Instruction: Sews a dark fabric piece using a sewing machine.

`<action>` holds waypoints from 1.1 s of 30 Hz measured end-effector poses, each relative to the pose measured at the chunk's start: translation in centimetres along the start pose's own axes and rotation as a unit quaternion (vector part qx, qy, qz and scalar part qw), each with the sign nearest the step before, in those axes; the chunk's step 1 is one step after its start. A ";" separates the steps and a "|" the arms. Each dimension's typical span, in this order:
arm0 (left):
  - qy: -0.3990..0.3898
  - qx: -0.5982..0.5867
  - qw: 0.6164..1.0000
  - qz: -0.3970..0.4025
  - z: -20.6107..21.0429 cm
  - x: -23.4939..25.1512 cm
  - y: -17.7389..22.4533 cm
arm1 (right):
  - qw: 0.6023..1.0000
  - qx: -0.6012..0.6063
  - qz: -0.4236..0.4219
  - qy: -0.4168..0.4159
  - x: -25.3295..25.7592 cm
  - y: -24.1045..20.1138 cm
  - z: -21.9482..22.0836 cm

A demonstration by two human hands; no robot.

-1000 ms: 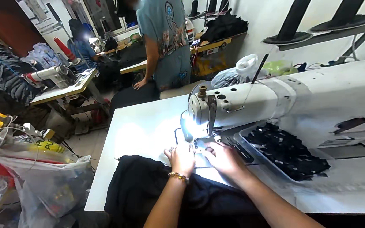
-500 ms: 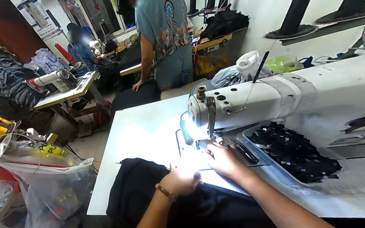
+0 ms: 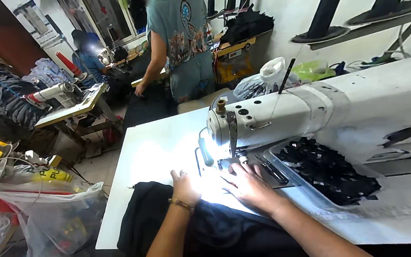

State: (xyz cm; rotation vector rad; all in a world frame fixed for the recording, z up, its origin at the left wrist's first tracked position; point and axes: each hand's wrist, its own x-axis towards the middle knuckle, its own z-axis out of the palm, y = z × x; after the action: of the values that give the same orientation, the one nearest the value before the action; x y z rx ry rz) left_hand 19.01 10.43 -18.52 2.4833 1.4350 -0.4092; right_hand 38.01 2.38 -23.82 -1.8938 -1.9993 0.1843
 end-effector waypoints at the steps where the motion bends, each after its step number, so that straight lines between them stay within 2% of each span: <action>1: 0.018 -0.001 0.999 -0.036 -0.4 1.1 -0.6 | 1.000 -0.013 0.007 -0.013 0.1 -0.1 0.0; 4: 0.099 0.028 0.990 -0.101 -2.0 3.8 -2.1 | 0.997 -0.040 0.028 -0.057 0.5 -0.6 -0.1; 6: 0.157 -0.005 0.980 -0.126 -2.8 4.2 -2.3 | 0.997 -0.025 0.031 -0.066 0.4 -0.5 -0.4; 7: 0.195 -0.045 0.973 -0.111 -2.7 3.6 -2.1 | 0.999 0.001 0.021 -0.044 0.2 -0.3 -0.6; 9: 0.248 -0.156 0.956 -0.003 -1.0 1.6 -1.0 | 0.997 0.057 -0.023 0.039 -0.7 0.3 -0.4; 10: 0.239 -0.212 0.945 0.067 0.5 0.9 -0.3 | 0.994 0.081 -0.038 0.067 -1.3 0.4 -0.4; 12: 0.143 -0.233 0.945 0.177 2.1 0.3 1.2 | 0.984 0.131 -0.061 0.099 -2.2 0.4 -0.5; 13: 0.095 -0.199 0.957 0.189 2.3 0.4 1.3 | 0.981 0.152 -0.071 0.097 -2.8 0.5 -0.6; 14: 0.094 -0.163 0.966 0.178 2.4 0.8 0.9 | 0.979 0.164 -0.081 0.089 -3.5 0.7 -0.8; 15: 0.128 -0.131 0.973 0.140 2.3 1.3 0.0 | 0.978 0.171 -0.095 0.076 -4.2 0.9 -1.1; 17: 0.188 -0.087 0.978 0.006 0.8 2.2 -2.6 | 0.975 0.168 -0.133 0.058 -5.3 1.2 -1.7; 19: 0.235 -0.090 0.963 -0.097 -1.1 2.1 -5.0 | 0.972 0.159 -0.167 0.056 -6.4 1.4 -2.2; 20: 0.269 -0.097 0.952 -0.112 -1.9 1.6 -5.7 | 0.970 0.152 -0.179 0.060 -6.8 1.4 -2.3; 21: 0.301 -0.103 0.943 -0.099 -2.4 0.7 -6.0 | 0.969 0.144 -0.188 0.070 -7.2 1.1 -2.2; 23: 0.327 -0.121 0.937 0.006 -2.3 -1.6 -6.0 | 0.967 0.117 -0.207 0.094 -7.9 0.0 -1.6; 26: 0.244 -0.154 0.934 0.209 1.0 -2.7 -6.3 | 0.958 0.106 -0.256 0.073 -8.3 -3.2 -0.6; 27: 0.204 -0.149 0.939 0.234 2.3 -2.6 -6.1 | 0.955 0.106 -0.272 0.054 -8.4 -4.3 -0.2; 29: 0.153 -0.116 0.954 0.232 4.3 -2.6 -5.4 | 0.956 0.089 -0.279 0.023 -8.3 -6.2 1.2; 31: 0.155 -0.104 0.956 0.227 5.4 -2.5 -4.9 | 0.963 0.066 -0.262 0.005 -8.0 -7.1 2.2; 33: 0.139 -0.124 0.954 0.236 5.6 -2.7 -4.5 | 0.967 0.068 -0.240 -0.053 -7.8 -7.1 1.6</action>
State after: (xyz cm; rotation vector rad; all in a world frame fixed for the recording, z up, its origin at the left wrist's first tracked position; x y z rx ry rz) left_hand 13.16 8.51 -23.10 2.6228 0.8527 0.2079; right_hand 30.96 -5.60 -24.20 -1.2917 -2.3817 0.2846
